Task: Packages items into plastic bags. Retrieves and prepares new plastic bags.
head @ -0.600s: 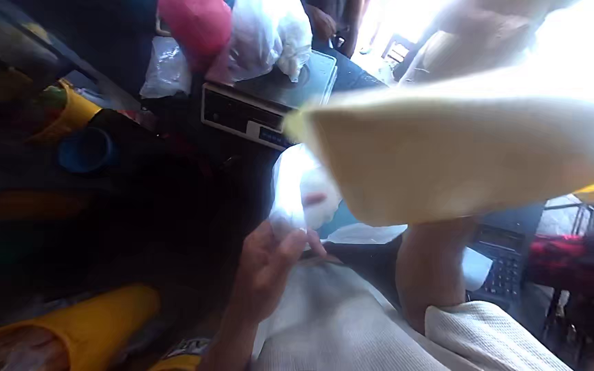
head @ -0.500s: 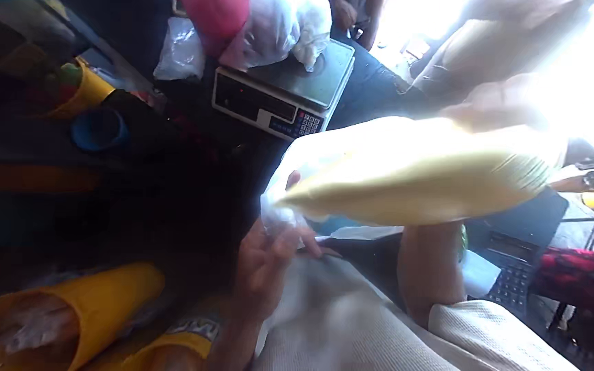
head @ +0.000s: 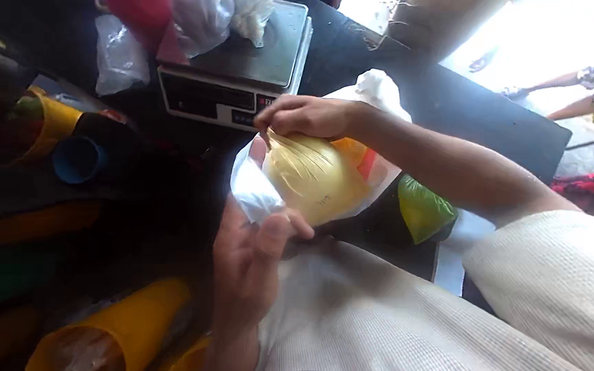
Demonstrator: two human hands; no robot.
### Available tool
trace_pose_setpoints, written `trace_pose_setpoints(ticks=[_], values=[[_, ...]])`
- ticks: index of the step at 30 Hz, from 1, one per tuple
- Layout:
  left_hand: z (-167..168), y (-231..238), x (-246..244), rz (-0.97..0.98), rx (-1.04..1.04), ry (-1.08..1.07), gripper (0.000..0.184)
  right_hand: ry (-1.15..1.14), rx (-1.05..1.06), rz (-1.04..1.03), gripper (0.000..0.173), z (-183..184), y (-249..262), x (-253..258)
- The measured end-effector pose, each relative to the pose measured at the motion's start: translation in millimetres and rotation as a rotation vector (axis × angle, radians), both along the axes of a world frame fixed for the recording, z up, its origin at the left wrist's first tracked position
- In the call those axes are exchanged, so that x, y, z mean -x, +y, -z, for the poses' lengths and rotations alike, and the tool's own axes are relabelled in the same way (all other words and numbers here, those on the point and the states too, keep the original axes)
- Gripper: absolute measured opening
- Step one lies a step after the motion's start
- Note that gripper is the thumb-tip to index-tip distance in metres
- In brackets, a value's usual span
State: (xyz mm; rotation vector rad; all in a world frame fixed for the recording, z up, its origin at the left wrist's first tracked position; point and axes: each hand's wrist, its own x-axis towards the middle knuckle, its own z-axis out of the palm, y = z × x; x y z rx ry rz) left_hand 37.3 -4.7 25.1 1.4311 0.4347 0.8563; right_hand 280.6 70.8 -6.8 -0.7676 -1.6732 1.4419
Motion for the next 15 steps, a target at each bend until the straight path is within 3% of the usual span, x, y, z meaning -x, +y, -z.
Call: trace_pose_setpoints(ticks=[4, 8, 11, 13, 15], values=[[10.3, 2.2, -3.6, -0.009, 0.012, -0.072, 0.048, -0.62, -0.253, 0.241, 0.022, -12.0, -28.7, -56.2], [20.8, 10.9, -15.4, 0.017, -0.077, 0.003, 0.065, -0.706, -0.498, 0.485, 0.021, -20.4, -80.9, -21.3], [31.2, 16.0, -18.7, 0.034, -0.15, 0.088, 0.077, -0.668, -0.585, 1.03, 0.023, -34.0, -149.2, -12.6], [39.6, 18.9, -17.1, -0.011, -0.236, 0.171, 0.088, -0.59, -0.554, 1.438, 0.038, -40.6, -188.8, -17.3], [47.1, 24.2, -16.5, -0.001, -0.408, 0.271, 0.079, -0.551, -0.318, 1.595, 0.075, -33.3, -196.4, -17.6]])
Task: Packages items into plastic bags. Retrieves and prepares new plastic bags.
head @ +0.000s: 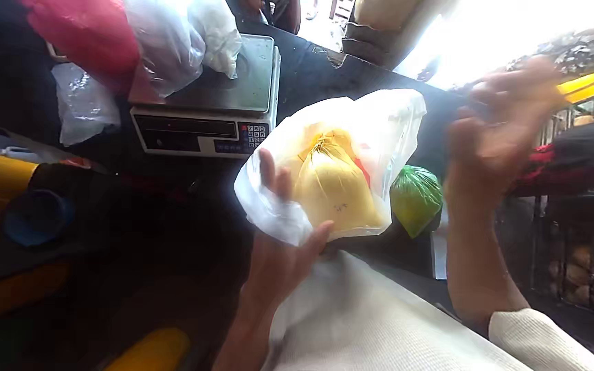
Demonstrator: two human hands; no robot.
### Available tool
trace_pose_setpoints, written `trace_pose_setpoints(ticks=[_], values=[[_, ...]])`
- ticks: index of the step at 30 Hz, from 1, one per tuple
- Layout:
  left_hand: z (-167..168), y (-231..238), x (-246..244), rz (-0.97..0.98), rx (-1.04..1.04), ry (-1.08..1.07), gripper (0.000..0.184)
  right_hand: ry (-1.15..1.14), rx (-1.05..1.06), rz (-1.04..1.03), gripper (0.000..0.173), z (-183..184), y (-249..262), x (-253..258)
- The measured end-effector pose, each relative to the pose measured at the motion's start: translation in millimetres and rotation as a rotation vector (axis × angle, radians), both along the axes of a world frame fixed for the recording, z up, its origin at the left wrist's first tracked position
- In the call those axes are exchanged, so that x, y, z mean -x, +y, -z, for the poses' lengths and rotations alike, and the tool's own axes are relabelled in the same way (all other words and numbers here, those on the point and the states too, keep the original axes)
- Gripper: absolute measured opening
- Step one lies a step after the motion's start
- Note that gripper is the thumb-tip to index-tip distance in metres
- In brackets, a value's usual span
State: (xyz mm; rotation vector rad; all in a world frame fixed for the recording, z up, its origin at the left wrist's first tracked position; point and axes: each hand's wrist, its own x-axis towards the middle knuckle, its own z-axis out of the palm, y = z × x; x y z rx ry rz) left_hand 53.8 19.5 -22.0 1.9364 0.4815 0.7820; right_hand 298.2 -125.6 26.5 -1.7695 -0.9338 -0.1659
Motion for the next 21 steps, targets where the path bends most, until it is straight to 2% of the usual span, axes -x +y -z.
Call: trace_pose_setpoints(ticks=[1, 2, 3, 5, 6, 8, 10, 12, 14, 16, 19, 21], values=[[2.6, 1.4, -0.4, 0.036, -0.109, 0.056, 0.073, 0.102, 0.091, 0.03, 0.09, 8.5, 7.7, 4.1], [4.7, 0.8, -1.5, 0.079, -0.22, 0.12, 0.07, 0.194, 0.169, 0.037, 0.088, 19.3, 18.5, 7.5], [6.9, -1.0, -2.5, 0.117, -0.323, 0.187, 0.069, 0.273, 0.22, 0.023, 0.07, 29.3, 28.5, 8.7], [11.8, -4.9, -3.1, 0.15, -0.497, 0.298, 0.065, 0.389, 0.189, -0.047, 0.019, 37.9, 35.4, 7.4], [15.9, -5.9, -4.8, 0.128, -0.572, 0.309, 0.061, 0.431, 0.152, -0.131, 0.018, 32.6, 31.0, 4.8], [16.8, -11.4, -5.8, 0.157, -0.588, 0.436, 0.062, 0.552, 0.065, -0.351, 0.029, 15.4, 13.1, -3.1], [26.3, -14.9, -16.9, 0.115, -0.606, 0.374, 0.06, 0.635, 0.009, -0.542, 0.032, -1.1, 3.4, -8.7], [28.5, -9.3, -34.5, 0.125, -0.595, 0.333, 0.067, 0.621, 0.032, -0.664, 0.032, -12.1, 8.8, -7.4], [20.4, 10.4, -57.9, 0.301, -0.517, 0.301, 0.082, 0.569, 0.092, -0.692, 0.031, -20.5, 20.6, -1.2], [14.0, 31.4, -78.1, 0.48, -0.481, 0.221, 0.086, 0.552, 0.116, -0.694, 0.034, -25.4, 32.0, 4.1], [12.3, 35.7, -90.5, 0.684, -0.556, 0.216, 0.073, 0.629, 0.088, -0.686, 0.039, -25.7, 41.6, 4.0], [20.0, 25.4, -95.5, 0.693, -0.675, 0.278, 0.057, 0.65, 0.081, -0.685, 0.039, -20.3, 42.1, 4.9]])
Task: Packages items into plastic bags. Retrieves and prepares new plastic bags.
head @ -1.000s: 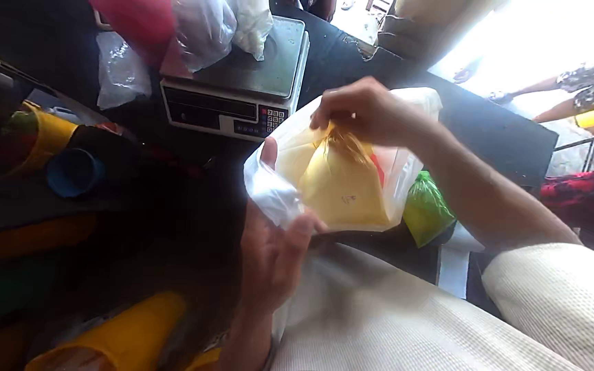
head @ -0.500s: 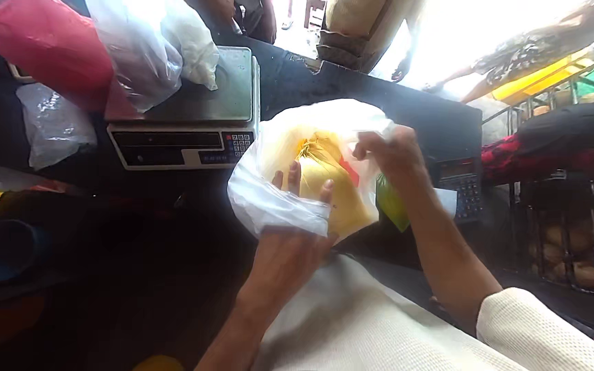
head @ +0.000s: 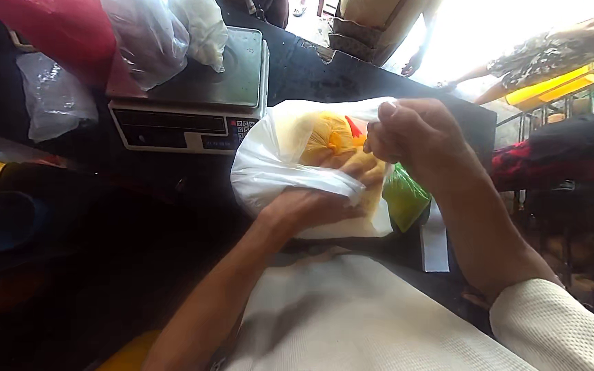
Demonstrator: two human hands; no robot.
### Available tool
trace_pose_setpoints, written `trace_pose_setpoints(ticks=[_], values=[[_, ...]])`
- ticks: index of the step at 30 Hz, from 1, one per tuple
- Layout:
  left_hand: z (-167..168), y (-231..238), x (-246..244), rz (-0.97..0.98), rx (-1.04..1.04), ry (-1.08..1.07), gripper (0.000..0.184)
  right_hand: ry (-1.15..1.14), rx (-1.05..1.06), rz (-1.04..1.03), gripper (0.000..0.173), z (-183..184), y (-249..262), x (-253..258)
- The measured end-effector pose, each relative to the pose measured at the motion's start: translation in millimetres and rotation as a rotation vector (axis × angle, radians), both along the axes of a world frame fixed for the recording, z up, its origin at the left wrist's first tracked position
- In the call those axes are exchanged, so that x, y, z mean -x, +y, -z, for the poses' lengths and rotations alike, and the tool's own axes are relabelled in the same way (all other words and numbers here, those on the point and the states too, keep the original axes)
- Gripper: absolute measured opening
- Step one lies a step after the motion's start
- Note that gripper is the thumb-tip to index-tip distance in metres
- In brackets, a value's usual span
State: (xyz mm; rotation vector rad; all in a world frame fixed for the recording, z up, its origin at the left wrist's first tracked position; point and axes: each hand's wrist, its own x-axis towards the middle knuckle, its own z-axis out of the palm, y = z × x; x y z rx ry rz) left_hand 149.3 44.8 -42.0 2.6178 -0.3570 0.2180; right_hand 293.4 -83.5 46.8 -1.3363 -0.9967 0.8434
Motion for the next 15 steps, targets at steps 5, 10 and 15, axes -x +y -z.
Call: trace_pose_setpoints(ticks=[5, 10, 15], values=[[0.2, -24.1, 2.4, -0.239, -0.154, -0.022, 0.045, 0.096, -0.045, 0.113, 0.04, 3.1, -5.0, 1.6], [10.8, -67.3, 28.7, -0.473, -0.214, -0.076, 0.053, 0.284, -0.115, 0.15, 0.04, -4.2, 14.0, 5.6], [32.8, -64.2, 3.3, -0.535, -0.333, -0.138, 0.053, 0.171, -0.059, 0.076, 0.036, -1.9, 24.7, -1.0]])
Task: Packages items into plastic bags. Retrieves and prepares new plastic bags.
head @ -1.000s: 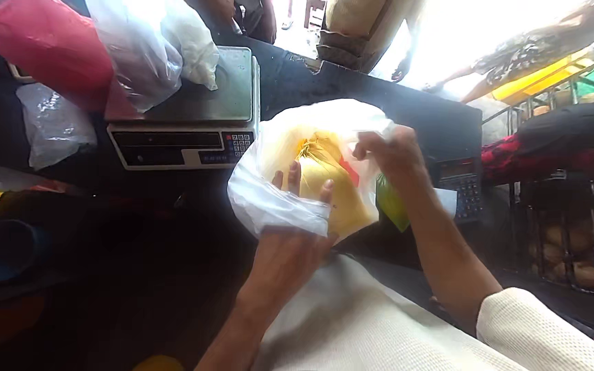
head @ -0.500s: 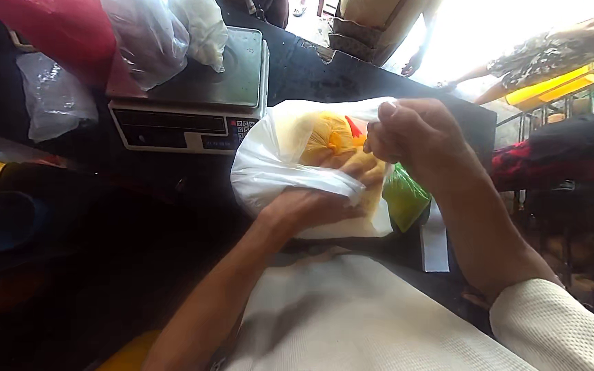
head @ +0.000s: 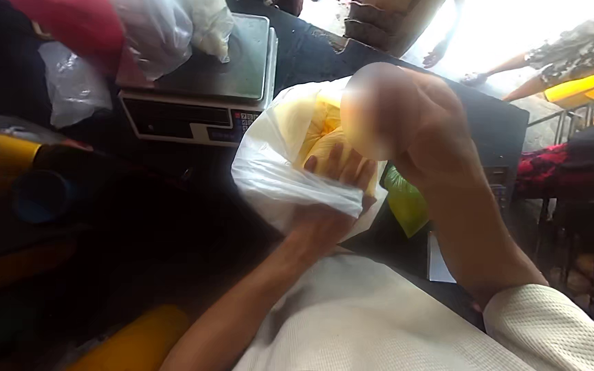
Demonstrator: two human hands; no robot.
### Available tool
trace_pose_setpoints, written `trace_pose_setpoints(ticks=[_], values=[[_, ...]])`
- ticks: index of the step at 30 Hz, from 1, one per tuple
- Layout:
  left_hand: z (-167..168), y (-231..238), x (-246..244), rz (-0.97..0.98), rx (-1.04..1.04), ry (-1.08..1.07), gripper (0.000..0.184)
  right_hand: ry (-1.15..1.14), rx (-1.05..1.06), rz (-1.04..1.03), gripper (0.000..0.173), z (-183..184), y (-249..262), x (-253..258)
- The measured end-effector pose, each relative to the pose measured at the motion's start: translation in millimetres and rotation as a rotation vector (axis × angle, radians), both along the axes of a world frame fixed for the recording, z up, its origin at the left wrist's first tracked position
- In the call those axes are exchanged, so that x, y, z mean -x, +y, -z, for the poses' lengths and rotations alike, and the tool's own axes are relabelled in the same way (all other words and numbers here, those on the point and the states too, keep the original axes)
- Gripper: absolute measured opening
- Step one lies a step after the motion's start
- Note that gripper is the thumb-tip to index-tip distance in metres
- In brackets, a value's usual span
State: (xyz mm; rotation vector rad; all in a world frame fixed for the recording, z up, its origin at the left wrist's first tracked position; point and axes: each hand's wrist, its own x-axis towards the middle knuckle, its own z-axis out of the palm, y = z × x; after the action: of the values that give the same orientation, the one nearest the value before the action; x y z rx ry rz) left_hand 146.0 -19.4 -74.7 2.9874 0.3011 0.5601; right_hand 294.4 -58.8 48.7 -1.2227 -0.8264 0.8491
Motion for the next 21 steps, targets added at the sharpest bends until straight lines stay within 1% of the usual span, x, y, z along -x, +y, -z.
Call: trace_pose_setpoints(ticks=[1, 2, 3, 4, 5, 6, 7, 8, 9, 10, 14, 17, 19, 21], values=[[0.3, 2.7, -3.3, 0.014, 0.042, 0.015, 0.052, -0.029, 0.002, -0.009, 0.035, 0.3, 0.6, -3.3], [-5.1, 7.9, -3.0, 0.057, 0.142, 0.031, 0.051, -0.06, 0.001, -0.013, 0.035, 0.3, -0.5, -7.4], [-16.8, 14.0, 5.2, 0.121, 0.373, 0.045, 0.047, -0.088, 0.001, -0.011, 0.034, 0.7, -5.1, -11.3], [-36.4, 22.6, 19.5, 0.181, 0.729, 0.001, 0.044, -0.114, 0.004, -0.003, 0.034, 1.0, -11.9, -15.6], [-56.8, 30.4, 39.0, 0.201, 1.127, -0.163, 0.039, -0.125, 0.018, 0.013, 0.034, 0.6, -19.4, -20.8], [-74.3, 34.9, 59.5, 0.191, 1.449, -0.4, 0.034, -0.111, 0.033, 0.03, 0.033, 1.0, -26.9, -26.2], [-88.3, 37.2, 78.1, 0.143, 1.668, -0.587, 0.033, -0.069, 0.017, 0.048, 0.035, 4.1, -33.5, -33.1], [-96.1, 38.3, 93.3, 0.094, 1.804, -0.701, 0.032, -0.015, -0.004, 0.054, 0.037, 6.3, -37.9, -36.5], [-99.8, 40.2, 102.4, 0.076, 1.882, -0.768, 0.031, 0.039, -0.026, 0.053, 0.038, 5.9, -37.4, -37.5], [-103.7, 44.7, 105.8, 0.08, 1.908, -0.782, 0.03, 0.067, -0.036, 0.052, 0.039, 3.1, -32.9, -37.9], [-135.5, 75.5, 85.2, 0.129, 1.845, -0.671, 0.032, 0.135, -0.048, 0.137, 0.04, -18.1, -17.8, -39.3], [-157.6, 100.2, 70.1, 0.28, 1.851, -0.586, 0.035, 0.169, -0.094, 0.251, 0.037, -32.6, -24.0, -32.2], [-156.7, 118.0, 60.1, 0.356, 1.777, -0.515, 0.036, 0.142, -0.107, 0.332, 0.038, -36.4, -29.5, -27.5], [-148.7, 138.1, 50.0, 0.35, 1.687, -0.42, 0.038, 0.136, -0.113, 0.413, 0.036, -31.9, -31.3, -23.2]])
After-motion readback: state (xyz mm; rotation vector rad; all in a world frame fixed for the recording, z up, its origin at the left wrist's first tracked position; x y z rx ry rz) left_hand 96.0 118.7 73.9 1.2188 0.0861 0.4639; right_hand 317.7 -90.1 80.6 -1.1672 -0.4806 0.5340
